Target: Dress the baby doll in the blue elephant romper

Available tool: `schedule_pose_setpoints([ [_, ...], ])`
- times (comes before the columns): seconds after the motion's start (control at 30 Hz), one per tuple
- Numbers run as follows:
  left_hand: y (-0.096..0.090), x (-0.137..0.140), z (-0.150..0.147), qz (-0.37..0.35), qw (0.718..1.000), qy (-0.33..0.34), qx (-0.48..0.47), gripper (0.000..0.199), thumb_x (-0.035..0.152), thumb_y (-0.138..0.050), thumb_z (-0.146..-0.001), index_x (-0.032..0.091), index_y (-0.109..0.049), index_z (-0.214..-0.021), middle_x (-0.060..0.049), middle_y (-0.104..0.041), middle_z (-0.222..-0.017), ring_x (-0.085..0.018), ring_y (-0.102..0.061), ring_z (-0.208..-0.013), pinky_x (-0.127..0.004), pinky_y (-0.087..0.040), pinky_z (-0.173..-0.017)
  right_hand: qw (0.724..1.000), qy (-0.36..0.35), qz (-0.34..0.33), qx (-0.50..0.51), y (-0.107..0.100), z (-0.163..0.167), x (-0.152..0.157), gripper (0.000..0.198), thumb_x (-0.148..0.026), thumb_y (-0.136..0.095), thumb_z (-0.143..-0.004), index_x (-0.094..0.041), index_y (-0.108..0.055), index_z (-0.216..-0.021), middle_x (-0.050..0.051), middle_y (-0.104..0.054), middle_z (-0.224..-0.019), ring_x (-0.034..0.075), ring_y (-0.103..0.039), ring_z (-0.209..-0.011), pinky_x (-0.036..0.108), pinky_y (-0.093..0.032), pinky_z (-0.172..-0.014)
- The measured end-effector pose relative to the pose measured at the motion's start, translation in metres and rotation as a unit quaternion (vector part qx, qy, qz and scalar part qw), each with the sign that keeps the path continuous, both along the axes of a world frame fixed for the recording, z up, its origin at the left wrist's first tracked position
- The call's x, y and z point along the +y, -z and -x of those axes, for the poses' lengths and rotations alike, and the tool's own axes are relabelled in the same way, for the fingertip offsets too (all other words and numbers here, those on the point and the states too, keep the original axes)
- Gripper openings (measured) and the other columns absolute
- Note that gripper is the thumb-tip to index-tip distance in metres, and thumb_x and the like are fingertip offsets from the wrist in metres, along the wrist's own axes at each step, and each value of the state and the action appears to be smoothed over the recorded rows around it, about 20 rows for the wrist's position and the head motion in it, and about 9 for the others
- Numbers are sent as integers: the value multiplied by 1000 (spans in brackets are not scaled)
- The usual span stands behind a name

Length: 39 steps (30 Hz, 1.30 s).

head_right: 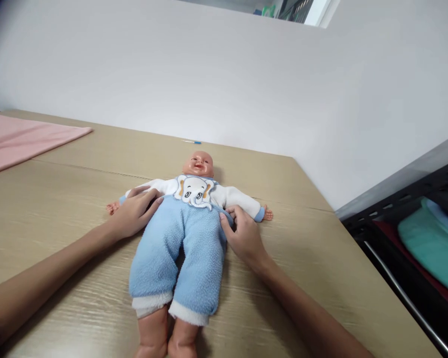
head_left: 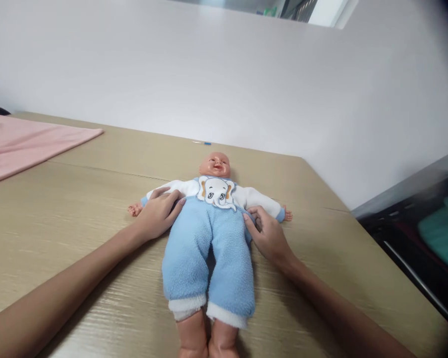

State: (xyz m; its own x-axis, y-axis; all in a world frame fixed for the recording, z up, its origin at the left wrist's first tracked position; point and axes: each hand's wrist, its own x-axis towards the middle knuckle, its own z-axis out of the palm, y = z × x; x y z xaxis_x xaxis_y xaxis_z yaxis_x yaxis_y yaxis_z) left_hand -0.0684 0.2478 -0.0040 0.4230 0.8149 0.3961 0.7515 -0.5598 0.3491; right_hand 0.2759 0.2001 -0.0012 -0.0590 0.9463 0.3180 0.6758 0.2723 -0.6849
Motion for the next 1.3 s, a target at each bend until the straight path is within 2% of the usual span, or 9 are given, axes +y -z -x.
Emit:
schedule_pose_setpoints([
  [0.07,-1,0,0,0,1000,1,-1,36,49,-30,-117,25,-47,-96,-6,-74,-95,-28,-68,-97,-54,-44,-118,998,39,-30,-32,0,3,-4,25,-50,-62,-106,-25,-66,-107,7,-73,-89,27,-65,-82,39,-46,-75],
  [0.17,-2,0,0,0,1000,-1,2,36,50,-30,-117,25,-46,-96,-6,-74,-96,-28,-68,-100,-54,-44,-117,998,57,-13,-38,1,5,-5,28,-51,-61,-106,-24,-69,-108,9,-75,-92,29,-67,-86,41,-47,-79],
  [0.3,-1,0,0,-5,1000,-2,13,36,48,-29,-117,25,-46,-96,-5,-73,-92,-27,-69,-95,-55,-44,-119,1000,-14,17,8,1,3,-1,35,-52,-56,-109,-25,-69,-92,5,-69,-84,26,-61,-79,40,-44,-76],
  [0.4,1,0,0,-8,1000,-3,18,35,47,-29,-117,25,-47,-97,-5,-73,-92,-26,-70,-94,-55,-43,-121,996,-63,5,64,2,0,3,35,-53,-58,-110,-25,-67,-91,3,-63,-83,24,-57,-80,38,-44,-75],
  [0.57,2,1,-1,-10,1000,-8,23,36,47,-28,-117,25,-51,-100,-6,-76,-94,-28,-71,-95,-55,-43,-120,985,-105,53,127,3,-5,14,44,-65,-59,-106,-25,-64,-89,2,-58,-85,24,-54,-83,37,-44,-77],
  [0.8,4,2,0,-10,1000,-6,28,35,46,-27,-117,24,-50,-102,-6,-75,-94,-28,-72,-96,-54,-41,-122,978,-154,71,117,0,-14,24,54,-73,-58,-105,-25,-60,-81,1,-52,-82,23,-51,-81,38,-43,-79],
  [1.0,4,2,0,-15,1000,-6,23,33,43,-29,-117,24,-53,-104,-6,-74,-96,-28,-72,-98,-54,-41,-121,982,-150,71,93,3,-17,24,54,-74,-52,-108,-25,-58,-83,2,-53,-86,24,-52,-86,39,-43,-84],
  [1.17,3,2,0,-15,1000,-6,25,36,44,-29,-117,23,-55,-103,-7,-74,-94,-28,-71,-96,-55,-41,-120,973,-144,91,155,6,-16,23,44,-68,-61,-106,-25,-63,-98,0,-54,-88,22,-54,-85,37,-45,-81],
  [1.3,3,2,1,-18,999,-7,33,38,44,-28,-117,22,-56,-103,-7,-73,-93,-28,-70,-95,-54,-41,-121,982,-93,53,156,11,-16,23,37,-61,-63,-106,-24,-65,-101,1,-59,-90,22,-58,-84,37,-46,-78],
])
